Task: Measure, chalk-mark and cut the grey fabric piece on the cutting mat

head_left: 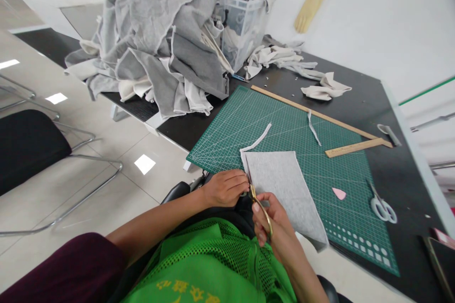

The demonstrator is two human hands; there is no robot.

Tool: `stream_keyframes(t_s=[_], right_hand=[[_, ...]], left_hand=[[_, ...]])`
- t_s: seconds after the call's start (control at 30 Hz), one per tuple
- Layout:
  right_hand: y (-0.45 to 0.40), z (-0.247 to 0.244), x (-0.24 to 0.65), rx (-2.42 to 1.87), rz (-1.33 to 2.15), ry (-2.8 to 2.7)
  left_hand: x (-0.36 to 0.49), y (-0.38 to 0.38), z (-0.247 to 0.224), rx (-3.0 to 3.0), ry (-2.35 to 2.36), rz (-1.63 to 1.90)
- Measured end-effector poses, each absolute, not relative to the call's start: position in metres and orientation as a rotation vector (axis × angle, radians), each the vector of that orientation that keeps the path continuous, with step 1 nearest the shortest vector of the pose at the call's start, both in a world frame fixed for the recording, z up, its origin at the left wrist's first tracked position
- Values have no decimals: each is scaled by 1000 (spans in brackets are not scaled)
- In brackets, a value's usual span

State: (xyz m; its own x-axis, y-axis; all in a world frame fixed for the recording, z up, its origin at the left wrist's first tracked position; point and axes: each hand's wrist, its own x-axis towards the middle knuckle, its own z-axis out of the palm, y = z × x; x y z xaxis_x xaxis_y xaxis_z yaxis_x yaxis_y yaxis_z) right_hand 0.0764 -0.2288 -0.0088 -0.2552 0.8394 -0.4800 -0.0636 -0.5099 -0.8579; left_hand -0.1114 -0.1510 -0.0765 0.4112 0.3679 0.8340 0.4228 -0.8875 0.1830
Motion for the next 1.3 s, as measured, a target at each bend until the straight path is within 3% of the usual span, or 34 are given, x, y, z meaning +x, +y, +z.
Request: stream_keyframes(t_s=[1.0, 1.3], right_hand=[[-236, -17, 72, -1353, 1792, -1018], [-238, -15, 74, -1335, 1806, -991]], left_hand=[[-114, -150, -71, -2563, -735, -1569], [-127, -140, -63, -2537, -1053, -1310]])
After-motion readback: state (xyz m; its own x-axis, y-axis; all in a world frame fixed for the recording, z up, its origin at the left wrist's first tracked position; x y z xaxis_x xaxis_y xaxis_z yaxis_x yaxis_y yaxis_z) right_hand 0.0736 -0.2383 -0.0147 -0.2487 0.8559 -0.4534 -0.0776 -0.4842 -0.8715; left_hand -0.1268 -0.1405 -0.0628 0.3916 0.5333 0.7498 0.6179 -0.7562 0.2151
